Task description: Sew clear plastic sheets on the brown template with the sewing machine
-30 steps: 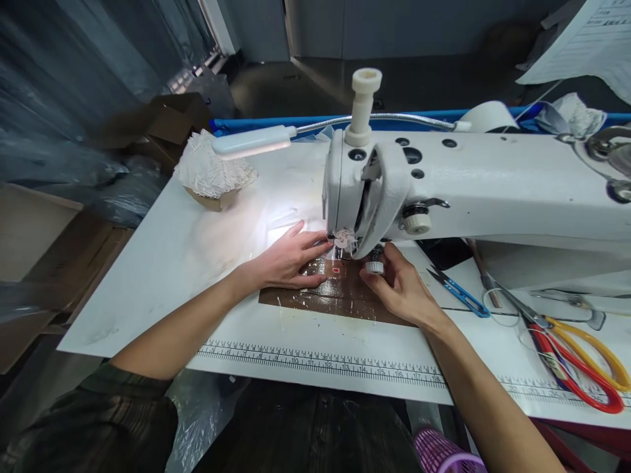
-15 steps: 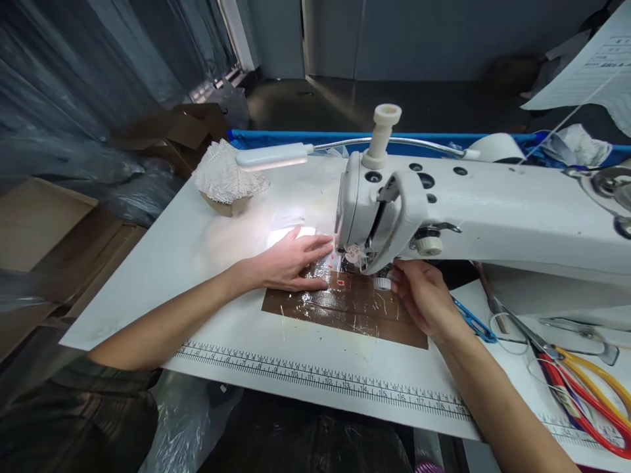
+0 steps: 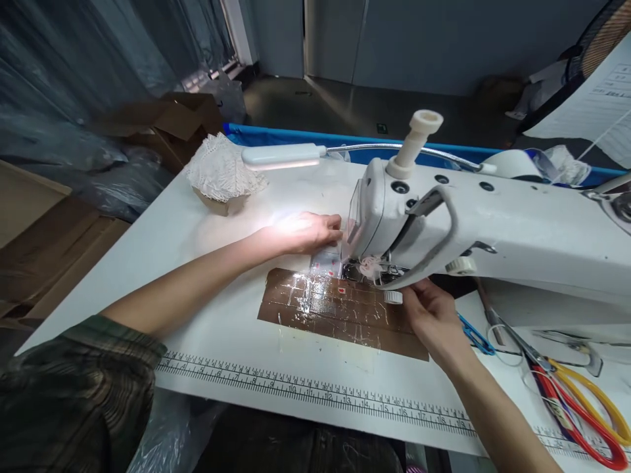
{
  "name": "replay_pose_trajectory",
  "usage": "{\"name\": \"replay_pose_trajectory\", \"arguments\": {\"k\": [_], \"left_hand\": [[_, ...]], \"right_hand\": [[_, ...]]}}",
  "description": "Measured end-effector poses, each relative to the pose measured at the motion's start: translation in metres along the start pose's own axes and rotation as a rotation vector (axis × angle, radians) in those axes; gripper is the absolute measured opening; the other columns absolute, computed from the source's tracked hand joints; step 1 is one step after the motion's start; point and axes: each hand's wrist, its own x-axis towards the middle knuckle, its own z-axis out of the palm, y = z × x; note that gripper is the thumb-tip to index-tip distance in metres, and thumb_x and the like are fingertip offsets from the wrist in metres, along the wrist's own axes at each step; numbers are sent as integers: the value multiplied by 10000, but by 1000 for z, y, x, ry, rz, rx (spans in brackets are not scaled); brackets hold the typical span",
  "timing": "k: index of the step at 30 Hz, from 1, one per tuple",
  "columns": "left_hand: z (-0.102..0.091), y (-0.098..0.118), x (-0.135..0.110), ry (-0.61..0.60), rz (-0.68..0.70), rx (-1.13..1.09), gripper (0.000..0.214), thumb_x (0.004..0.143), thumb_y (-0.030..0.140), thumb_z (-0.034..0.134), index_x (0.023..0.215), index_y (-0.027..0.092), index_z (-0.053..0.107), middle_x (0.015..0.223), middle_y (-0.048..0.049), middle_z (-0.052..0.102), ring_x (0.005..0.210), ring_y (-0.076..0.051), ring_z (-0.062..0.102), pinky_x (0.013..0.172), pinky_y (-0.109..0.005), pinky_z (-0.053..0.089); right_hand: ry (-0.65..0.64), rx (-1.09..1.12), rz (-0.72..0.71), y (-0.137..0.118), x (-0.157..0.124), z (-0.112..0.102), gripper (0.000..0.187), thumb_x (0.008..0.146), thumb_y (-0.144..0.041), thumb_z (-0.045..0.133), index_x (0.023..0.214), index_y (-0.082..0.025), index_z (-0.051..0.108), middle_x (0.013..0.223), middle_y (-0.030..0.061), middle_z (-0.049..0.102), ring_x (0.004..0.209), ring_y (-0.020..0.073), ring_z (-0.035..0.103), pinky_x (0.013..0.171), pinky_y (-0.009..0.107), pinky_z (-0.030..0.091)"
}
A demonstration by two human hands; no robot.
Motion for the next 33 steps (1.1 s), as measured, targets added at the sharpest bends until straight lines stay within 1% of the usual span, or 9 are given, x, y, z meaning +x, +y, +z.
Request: {"name": "replay_pose_trajectory", "arguments": {"k": [3,8,11,14,17,19,22,29,33], "left_hand": [[-3,-5,-11,-16,-50,-181,174,888,254,522,937,225,687,894,-54,649,606,-144,564,513,-290,375],[-13,3,-37,-43,-102,-282,220,914,334,511,837,193,662,732,-26,649,610,-136,573,528,-260,418],[-19,16,-49,34,-117,-244,232,900,326,523,759,168,617,1038,-98,648,814,-179,620,631,-294,497],[-24,29,-55,125,-31,-309,234,901,290,503,715,159,557,1293,-109,539,1056,-198,592,834,-332,525],[-26,40,-55,73,-80,-405,165,925,252,435,870,163,563,1021,-72,655,884,-152,635,752,-305,536],[-28,45,-55,-1,-144,-436,180,926,232,415,1035,164,541,896,-45,673,744,-134,629,645,-273,520],[-31,51,-55,-56,-159,-457,269,903,208,418,1157,178,499,950,-46,687,755,-136,636,643,-262,511],[-31,57,-49,-64,-207,-487,231,859,281,550,1068,183,571,902,-25,684,729,-137,618,662,-270,499],[-22,57,-47,-13,-337,-781,276,839,310,642,1057,157,573,861,-40,682,763,-142,635,688,-270,501]], "right_hand": [[-16,-28,25,1,-14,4,282,877,-420,575,1083,-253,669,1028,44,714,887,229,671,861,418,541],[-53,-155,-127,-9,-27,14,274,898,-398,530,1077,-246,672,1028,63,689,891,229,660,830,397,537],[-49,-224,-232,-15,-32,14,259,906,-351,501,1081,-259,668,1054,71,672,969,243,645,863,415,526],[36,-343,-353,-10,-34,7,263,908,-313,469,1067,-244,668,1047,90,656,993,260,631,894,454,510],[156,-558,-432,3,-36,-9,292,901,-304,457,1077,-197,665,1063,132,645,1042,310,598,901,506,490],[229,-681,-424,12,-39,-23,303,893,-301,457,1076,-177,665,1055,150,649,1046,343,589,886,526,484],[288,-814,-366,25,-46,-46,324,880,-294,463,1073,-135,668,1005,189,663,984,362,604,854,506,490],[288,-943,-228,46,-58,-65,385,885,-374,432,1061,-112,654,963,205,662,873,345,610,752,456,492],[236,-1011,-263,44,-59,-63,335,916,-363,418,993,-144,660,945,183,664,871,329,603,734,438,467]]}}
